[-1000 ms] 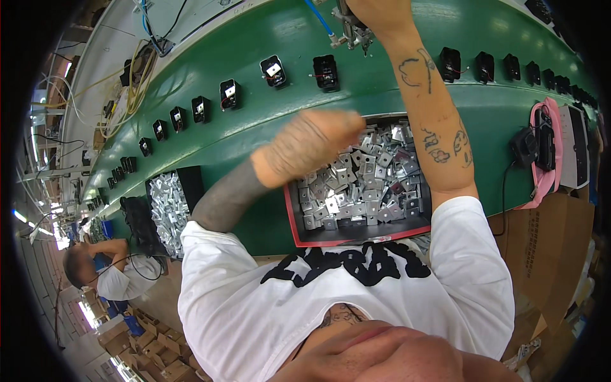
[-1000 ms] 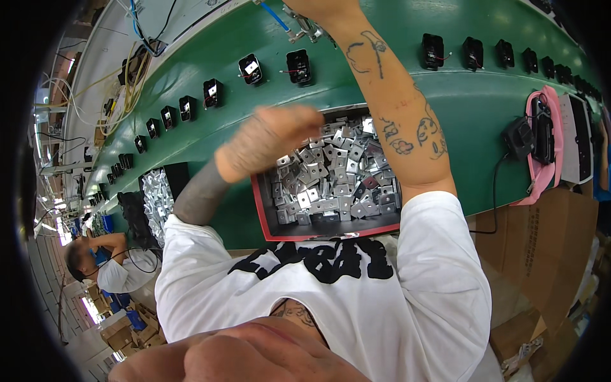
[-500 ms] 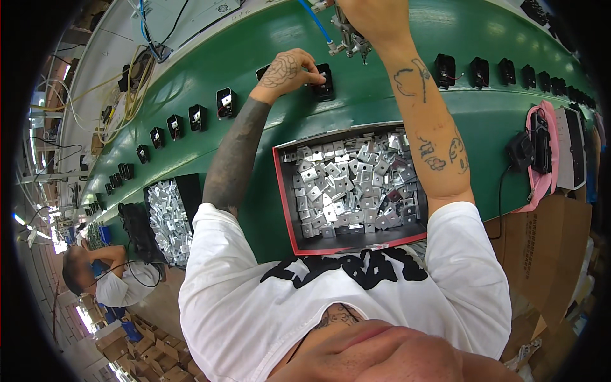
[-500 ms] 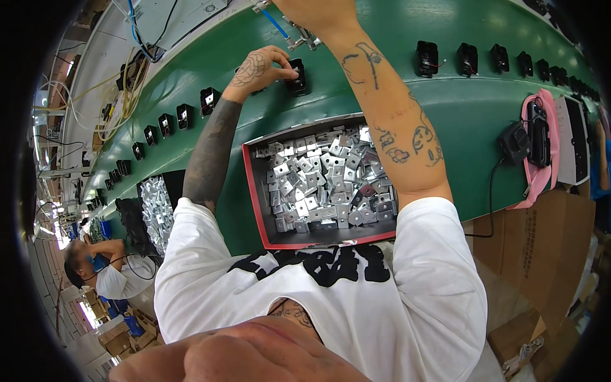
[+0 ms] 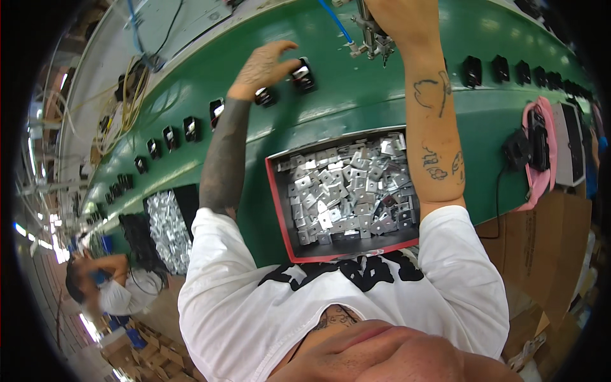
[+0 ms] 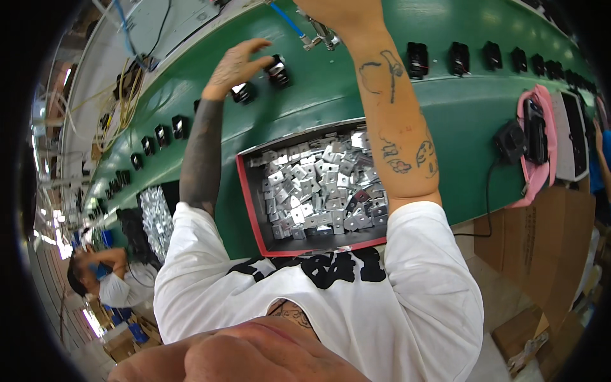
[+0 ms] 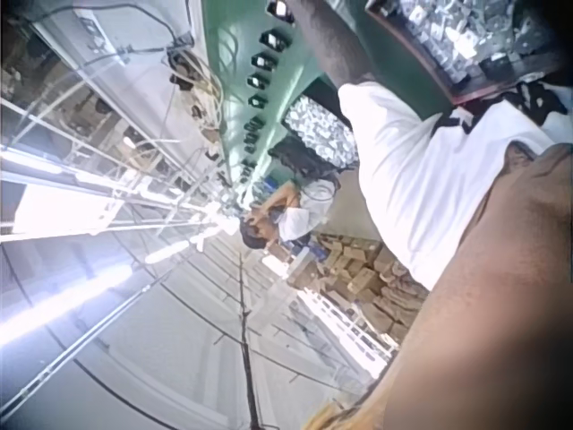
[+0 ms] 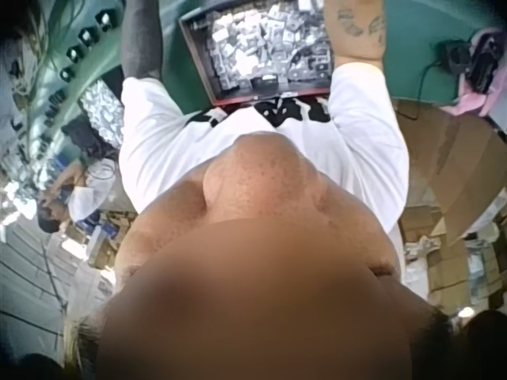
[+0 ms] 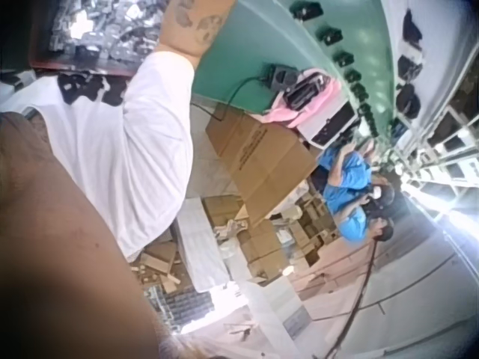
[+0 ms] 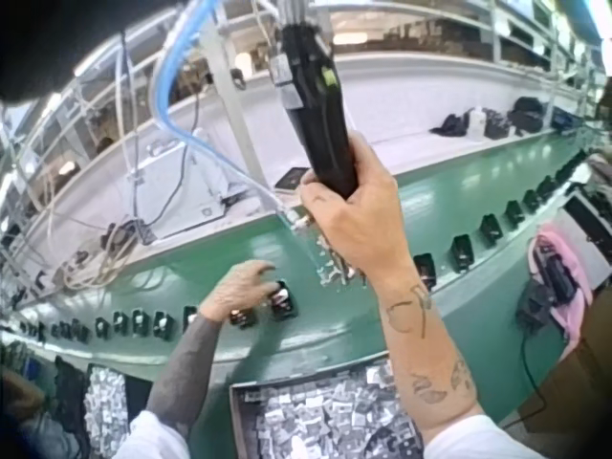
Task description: Using an electric power screwdriver to secure components on small electronic devices as they move along a conveyor belt.
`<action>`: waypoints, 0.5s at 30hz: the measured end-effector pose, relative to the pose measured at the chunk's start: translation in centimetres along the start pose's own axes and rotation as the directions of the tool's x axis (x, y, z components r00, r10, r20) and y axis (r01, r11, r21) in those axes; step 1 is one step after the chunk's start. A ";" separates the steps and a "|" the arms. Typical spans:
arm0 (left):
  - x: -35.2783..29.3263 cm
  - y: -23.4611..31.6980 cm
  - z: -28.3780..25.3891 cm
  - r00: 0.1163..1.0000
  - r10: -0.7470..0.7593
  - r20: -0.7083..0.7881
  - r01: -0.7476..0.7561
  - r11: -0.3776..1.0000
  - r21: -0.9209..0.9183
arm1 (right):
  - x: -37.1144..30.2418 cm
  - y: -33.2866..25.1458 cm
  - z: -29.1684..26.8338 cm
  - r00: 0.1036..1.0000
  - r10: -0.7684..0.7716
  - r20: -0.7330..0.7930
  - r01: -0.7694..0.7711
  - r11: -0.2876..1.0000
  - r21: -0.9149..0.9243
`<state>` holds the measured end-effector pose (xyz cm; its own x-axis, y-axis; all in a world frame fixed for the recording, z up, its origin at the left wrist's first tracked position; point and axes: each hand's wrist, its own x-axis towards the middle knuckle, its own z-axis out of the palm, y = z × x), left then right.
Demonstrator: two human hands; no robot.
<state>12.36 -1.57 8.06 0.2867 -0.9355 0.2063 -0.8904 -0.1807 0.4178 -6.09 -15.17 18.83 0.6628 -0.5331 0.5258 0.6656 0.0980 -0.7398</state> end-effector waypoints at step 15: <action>9.7 15.2 16.4 0.962 0.259 0.083 -0.255 0.965 -0.058 | -2.5 -6.2 0.9 0.982 -0.187 -0.026 0.102 0.643 -0.759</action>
<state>-4.17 -18.37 1.94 0.0155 -0.9722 0.2335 -0.9122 0.0819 0.4015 -11.55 -13.72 22.43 0.5174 -0.5638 0.6437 0.2351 -0.6296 -0.7405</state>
